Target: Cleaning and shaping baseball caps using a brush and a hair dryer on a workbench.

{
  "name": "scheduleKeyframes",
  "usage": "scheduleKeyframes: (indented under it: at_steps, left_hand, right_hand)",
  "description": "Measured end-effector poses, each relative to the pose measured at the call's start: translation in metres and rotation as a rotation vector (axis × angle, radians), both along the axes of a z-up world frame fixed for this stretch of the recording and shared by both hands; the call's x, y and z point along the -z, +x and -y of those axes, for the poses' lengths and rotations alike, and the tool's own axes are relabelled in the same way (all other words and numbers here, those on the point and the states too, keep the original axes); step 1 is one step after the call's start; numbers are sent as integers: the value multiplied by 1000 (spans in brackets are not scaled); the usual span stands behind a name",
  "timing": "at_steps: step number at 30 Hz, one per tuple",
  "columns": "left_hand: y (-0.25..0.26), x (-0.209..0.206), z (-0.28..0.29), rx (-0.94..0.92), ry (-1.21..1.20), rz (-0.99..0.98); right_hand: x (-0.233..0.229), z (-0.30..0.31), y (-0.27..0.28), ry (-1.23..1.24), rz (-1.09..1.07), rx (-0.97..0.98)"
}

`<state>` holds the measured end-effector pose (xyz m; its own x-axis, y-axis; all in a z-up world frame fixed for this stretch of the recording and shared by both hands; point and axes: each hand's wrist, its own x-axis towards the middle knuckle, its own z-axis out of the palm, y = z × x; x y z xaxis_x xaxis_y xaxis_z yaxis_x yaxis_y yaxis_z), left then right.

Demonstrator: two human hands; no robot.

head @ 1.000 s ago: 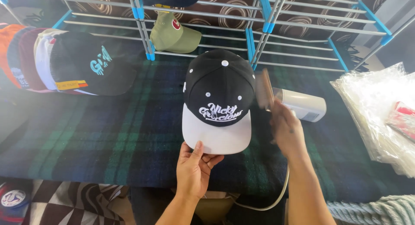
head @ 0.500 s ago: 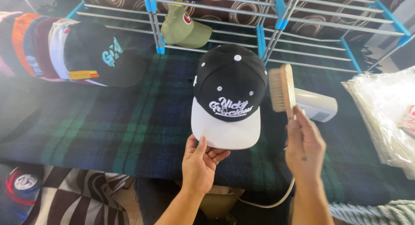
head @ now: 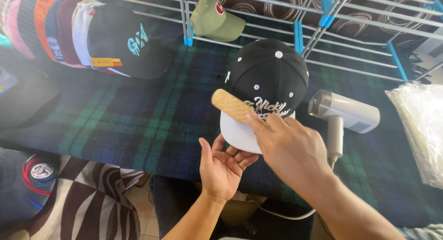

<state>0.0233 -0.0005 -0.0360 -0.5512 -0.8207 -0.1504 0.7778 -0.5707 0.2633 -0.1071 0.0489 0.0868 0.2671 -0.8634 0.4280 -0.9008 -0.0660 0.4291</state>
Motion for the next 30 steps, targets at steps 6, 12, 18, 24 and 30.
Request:
scheduleKeyframes:
  at_steps: [6, 12, 18, 24, 30]
  left_hand:
    - [-2, -3, 2, 3, 127, -43]
    - [0, -25, 1, 20, 81, -54]
    - [0, 16, 5, 14, 139, -49]
    - [1, -7, 3, -10, 119, 14]
    - [1, 1, 2, -27, 48, -37]
  right_hand:
    - [8, -12, -15, 259, 233, -62]
    - [14, -18, -39, 203, 227, -252]
    - [11, -93, -62, 321, 1017, -95]
    - [54, -109, -89, 124, 1128, 488]
    - [14, -88, -78, 1, 668, -202]
